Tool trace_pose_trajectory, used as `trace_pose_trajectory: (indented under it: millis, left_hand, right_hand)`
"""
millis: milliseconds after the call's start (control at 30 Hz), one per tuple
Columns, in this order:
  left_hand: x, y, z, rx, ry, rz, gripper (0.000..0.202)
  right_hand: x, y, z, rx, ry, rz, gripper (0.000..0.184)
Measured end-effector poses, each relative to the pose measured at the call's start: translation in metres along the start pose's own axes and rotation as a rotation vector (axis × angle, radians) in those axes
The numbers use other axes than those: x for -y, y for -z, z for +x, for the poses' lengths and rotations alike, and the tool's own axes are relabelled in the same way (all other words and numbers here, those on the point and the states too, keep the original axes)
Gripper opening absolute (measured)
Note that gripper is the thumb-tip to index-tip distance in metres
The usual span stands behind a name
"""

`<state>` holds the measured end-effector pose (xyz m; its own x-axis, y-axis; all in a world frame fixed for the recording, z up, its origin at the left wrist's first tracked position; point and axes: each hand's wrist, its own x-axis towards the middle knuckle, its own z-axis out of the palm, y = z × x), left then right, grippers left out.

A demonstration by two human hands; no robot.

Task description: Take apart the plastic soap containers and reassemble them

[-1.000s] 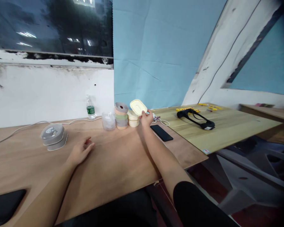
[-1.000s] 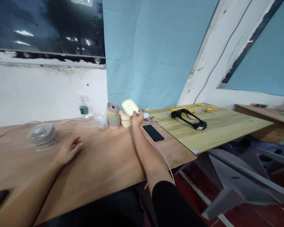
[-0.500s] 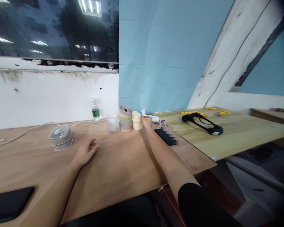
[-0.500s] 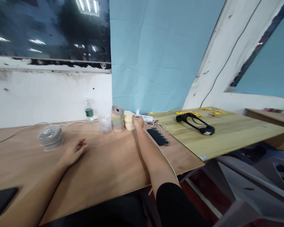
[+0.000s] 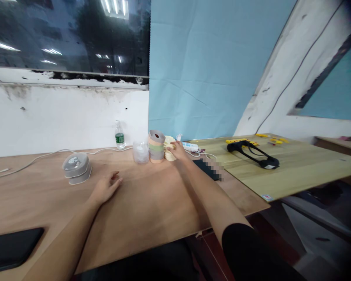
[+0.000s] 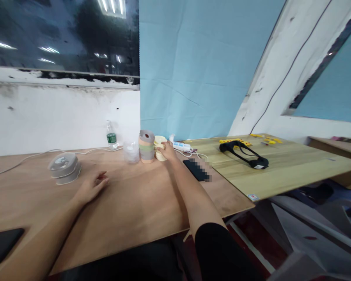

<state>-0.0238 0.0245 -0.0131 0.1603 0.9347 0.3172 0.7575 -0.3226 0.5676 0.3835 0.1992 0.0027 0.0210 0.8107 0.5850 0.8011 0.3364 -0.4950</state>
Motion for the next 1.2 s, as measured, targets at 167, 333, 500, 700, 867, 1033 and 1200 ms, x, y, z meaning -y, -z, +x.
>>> trace_pose_trajectory:
  millis: [167, 333, 500, 700, 867, 1033, 1200]
  left_hand:
    - [-0.001, 0.000, 0.000, 0.014, 0.004, 0.002, 0.062]
    - [-0.002, 0.000, -0.001, 0.012, 0.002, 0.002, 0.062]
    - [0.000, 0.000, -0.001, 0.009, 0.003, -0.002, 0.062]
    - [0.002, -0.002, 0.000, 0.019, 0.005, -0.015, 0.063]
    - [0.004, -0.004, 0.000, 0.029, 0.024, -0.030, 0.063]
    - [0.003, -0.003, 0.000, 0.036, 0.015, -0.014, 0.062]
    - [0.002, -0.003, -0.001, 0.027, 0.015, -0.012, 0.061]
  right_hand:
    - [0.002, 0.001, -0.007, -0.040, 0.028, -0.019, 0.045]
    - [0.009, 0.003, -0.011, -0.093, 0.025, -0.107, 0.040]
    - [0.010, 0.007, -0.020, -0.144, 0.036, -0.143, 0.038]
    - [0.007, 0.011, -0.031, -0.189, 0.081, -0.108, 0.040]
    - [0.007, 0.010, -0.034, -0.173, 0.066, -0.107, 0.045]
    - [0.006, 0.007, -0.034, -0.174, 0.076, -0.097, 0.049]
    - [0.008, 0.000, -0.030, -0.201, -0.020, -0.087, 0.059]
